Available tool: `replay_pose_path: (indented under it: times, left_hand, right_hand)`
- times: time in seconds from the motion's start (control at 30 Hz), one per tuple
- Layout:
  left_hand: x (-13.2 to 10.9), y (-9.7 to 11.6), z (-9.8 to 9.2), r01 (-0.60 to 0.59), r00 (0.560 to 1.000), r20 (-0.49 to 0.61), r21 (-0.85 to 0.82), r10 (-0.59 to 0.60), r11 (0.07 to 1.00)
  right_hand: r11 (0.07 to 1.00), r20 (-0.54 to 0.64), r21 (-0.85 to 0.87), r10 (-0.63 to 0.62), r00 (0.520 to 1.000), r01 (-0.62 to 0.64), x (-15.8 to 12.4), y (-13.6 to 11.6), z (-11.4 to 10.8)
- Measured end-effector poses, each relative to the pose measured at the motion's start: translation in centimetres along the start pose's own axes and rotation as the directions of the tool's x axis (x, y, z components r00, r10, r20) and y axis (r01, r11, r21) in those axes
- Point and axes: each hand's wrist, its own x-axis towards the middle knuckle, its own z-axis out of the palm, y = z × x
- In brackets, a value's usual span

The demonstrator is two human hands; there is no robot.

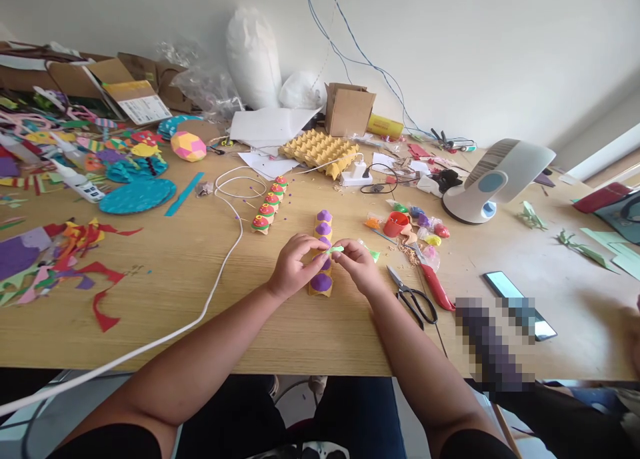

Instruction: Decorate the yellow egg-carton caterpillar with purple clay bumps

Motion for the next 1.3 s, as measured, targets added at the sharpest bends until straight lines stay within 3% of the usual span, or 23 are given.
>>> replay_pose_path:
  times: [0.3,0.5,0.83,1.07,1.3]
  left_hand:
    - [0.1,-0.15,0.11,-0.053,0.996,0.078,0.05,0.049,0.997]
    - [0.16,-0.29,-0.02,-0.085,0.995,0.053,0.065,0.082,0.994]
    - [0.18,0.01,-0.17,-0.124,0.991,0.053,0.04,0.122,0.992]
    - [0.03,-0.15,0.23,-0.058,0.997,0.061,0.071,0.054,0.996]
    - [-0.02,-0.58,0.07,-0.083,0.995,0.062,0.065,0.079,0.994]
  right_hand:
    - [0.999,0.117,-0.016,0.051,0.992,-0.049,0.08,0.0,0.08]
    - [0.996,0.161,-0.071,0.069,0.985,-0.058,0.04,-0.38,-0.02]
    - [0.993,0.125,-0.061,0.106,0.986,-0.099,-0.18,-0.65,-0.01]
    - [0.994,0.033,-0.027,0.104,0.994,-0.103,0.02,0.15,-0.42]
    - [0.991,0.047,-0.104,0.09,0.995,-0.084,0.01,-0.17,-0.26]
